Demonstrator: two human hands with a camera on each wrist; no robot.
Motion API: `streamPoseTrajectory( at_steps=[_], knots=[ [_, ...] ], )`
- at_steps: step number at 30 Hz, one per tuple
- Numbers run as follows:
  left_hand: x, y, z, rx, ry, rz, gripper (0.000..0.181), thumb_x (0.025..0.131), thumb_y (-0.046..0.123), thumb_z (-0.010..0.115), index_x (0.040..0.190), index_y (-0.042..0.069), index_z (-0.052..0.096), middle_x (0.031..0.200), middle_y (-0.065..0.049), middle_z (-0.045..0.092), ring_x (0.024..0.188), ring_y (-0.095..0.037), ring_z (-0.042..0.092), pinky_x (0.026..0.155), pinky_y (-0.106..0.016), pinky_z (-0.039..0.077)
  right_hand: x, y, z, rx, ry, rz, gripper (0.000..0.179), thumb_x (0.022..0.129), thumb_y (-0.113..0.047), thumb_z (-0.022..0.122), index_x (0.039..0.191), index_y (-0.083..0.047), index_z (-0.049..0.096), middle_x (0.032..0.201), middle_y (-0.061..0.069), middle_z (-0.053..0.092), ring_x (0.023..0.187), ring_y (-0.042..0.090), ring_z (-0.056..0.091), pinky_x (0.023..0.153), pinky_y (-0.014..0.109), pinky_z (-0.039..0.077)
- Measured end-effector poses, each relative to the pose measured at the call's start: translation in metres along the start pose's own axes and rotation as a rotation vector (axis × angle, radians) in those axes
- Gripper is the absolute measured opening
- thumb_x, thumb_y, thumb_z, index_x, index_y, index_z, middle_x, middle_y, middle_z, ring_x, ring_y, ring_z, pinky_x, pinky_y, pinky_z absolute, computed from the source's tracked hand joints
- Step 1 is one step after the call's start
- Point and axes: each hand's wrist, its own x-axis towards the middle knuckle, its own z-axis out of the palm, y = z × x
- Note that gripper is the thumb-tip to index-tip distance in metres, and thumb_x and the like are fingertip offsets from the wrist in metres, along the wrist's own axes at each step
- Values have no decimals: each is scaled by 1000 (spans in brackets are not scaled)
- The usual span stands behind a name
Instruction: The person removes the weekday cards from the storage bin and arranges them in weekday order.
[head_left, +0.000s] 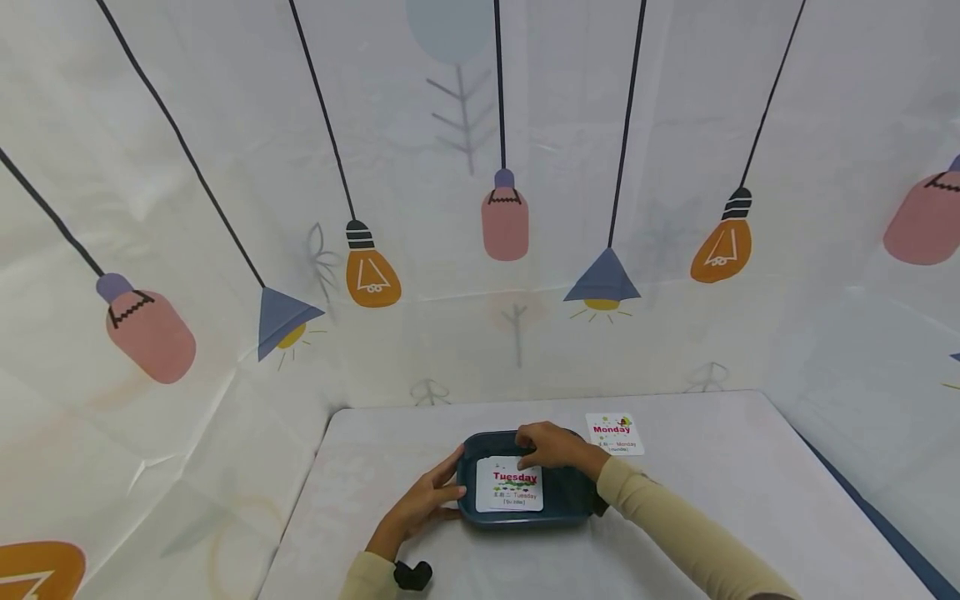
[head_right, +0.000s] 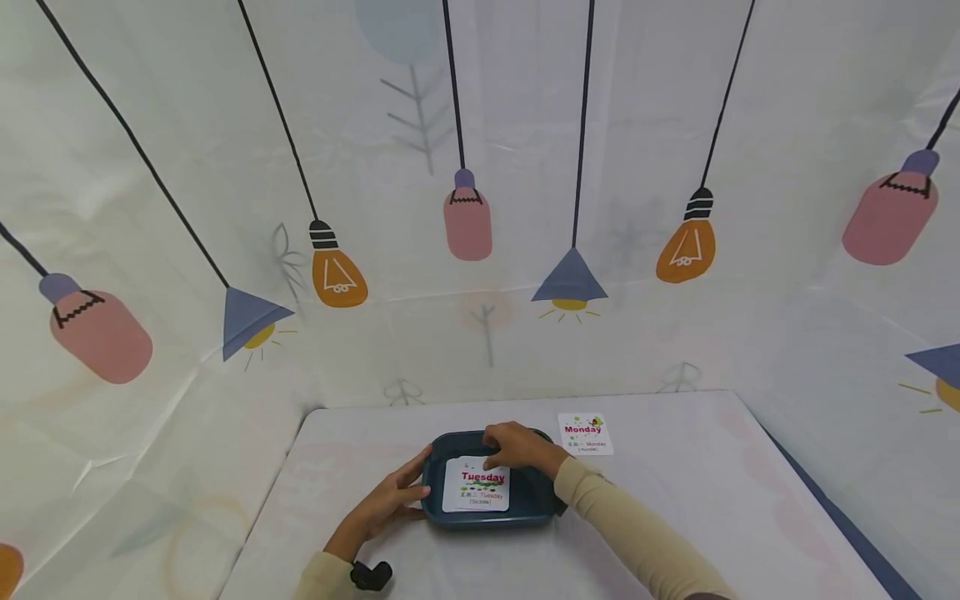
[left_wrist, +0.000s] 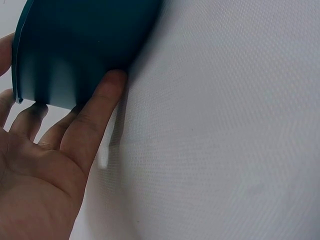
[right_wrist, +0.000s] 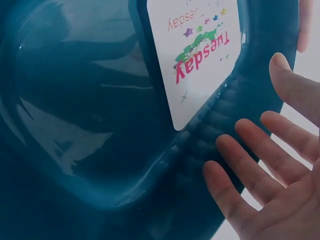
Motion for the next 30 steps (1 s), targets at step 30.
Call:
streamPoseTrajectory(
  at_steps=[30],
  knots=[
    [-1, 1, 0, 3, 6, -9, 77, 97, 13, 62, 160, 29, 21, 168, -16, 6, 149, -50, 22, 96, -59, 53, 10, 3, 18, -86, -69, 76, 49, 79, -27, 84, 118, -3, 67, 113, 9, 71, 97, 17, 65, 91, 42, 56]
  ],
)
